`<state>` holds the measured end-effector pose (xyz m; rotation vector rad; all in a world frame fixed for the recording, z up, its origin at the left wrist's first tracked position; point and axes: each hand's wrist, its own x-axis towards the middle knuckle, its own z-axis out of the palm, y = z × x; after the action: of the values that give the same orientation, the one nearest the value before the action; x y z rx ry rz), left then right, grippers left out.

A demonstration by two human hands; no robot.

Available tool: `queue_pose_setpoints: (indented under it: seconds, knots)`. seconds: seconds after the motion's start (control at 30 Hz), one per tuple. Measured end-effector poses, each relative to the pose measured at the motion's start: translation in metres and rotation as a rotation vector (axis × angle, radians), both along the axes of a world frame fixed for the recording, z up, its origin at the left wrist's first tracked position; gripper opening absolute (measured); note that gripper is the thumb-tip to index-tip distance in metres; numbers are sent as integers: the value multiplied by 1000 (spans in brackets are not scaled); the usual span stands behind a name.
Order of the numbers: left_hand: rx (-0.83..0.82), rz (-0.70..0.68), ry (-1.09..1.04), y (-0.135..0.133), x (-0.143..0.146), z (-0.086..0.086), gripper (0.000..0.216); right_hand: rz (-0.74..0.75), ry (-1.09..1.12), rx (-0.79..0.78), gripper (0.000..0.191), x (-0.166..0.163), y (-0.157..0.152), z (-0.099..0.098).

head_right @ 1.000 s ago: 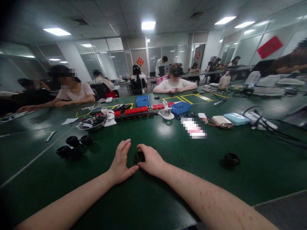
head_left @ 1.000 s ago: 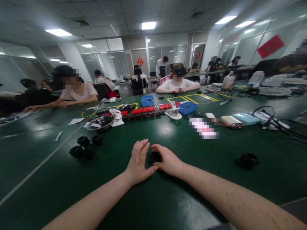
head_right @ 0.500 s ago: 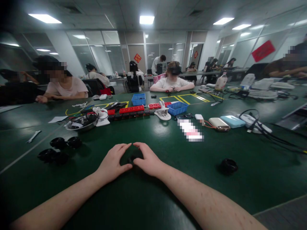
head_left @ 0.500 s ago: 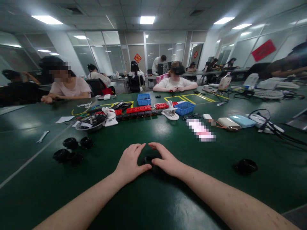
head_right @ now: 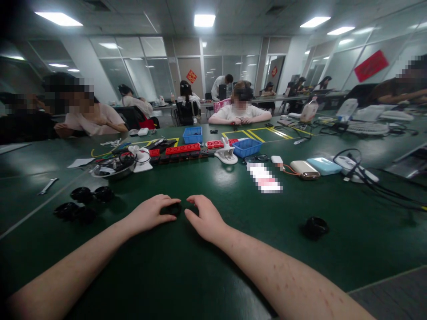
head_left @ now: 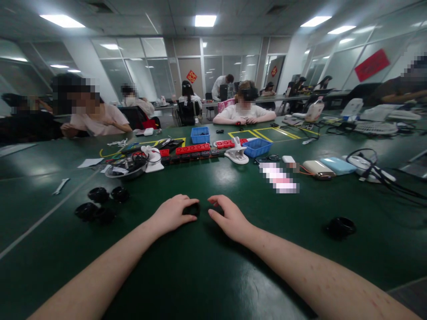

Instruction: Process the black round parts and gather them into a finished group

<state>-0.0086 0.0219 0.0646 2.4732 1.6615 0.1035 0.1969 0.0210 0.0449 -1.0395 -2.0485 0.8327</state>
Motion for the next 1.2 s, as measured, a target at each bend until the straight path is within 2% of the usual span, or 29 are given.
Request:
queue_pose_setpoints:
  seconds: [0.2, 0.4, 0.73, 0.9, 1.07, 1.2]
  knots:
    - [-64, 145, 114, 15, -54, 4, 52, 16, -41, -8, 25, 0, -2, 1]
    - [-121, 220, 230, 10, -97, 14, 53, 45, -65, -15, 22, -1, -4, -1]
    - [-145, 272, 411, -14, -118, 28, 49, 64, -123, 1, 15, -2, -6, 1]
    - [-143, 271, 449, -25, -127, 32, 46, 56, -158, 19, 18, -3, -7, -2]
    - [-84, 260, 344, -36, -137, 38, 37, 31, -184, 34, 20, -6, -7, -3]
    - [61, 314, 158, -44, -151, 45, 40, 24, -200, 30, 21, -8, -6, -4]
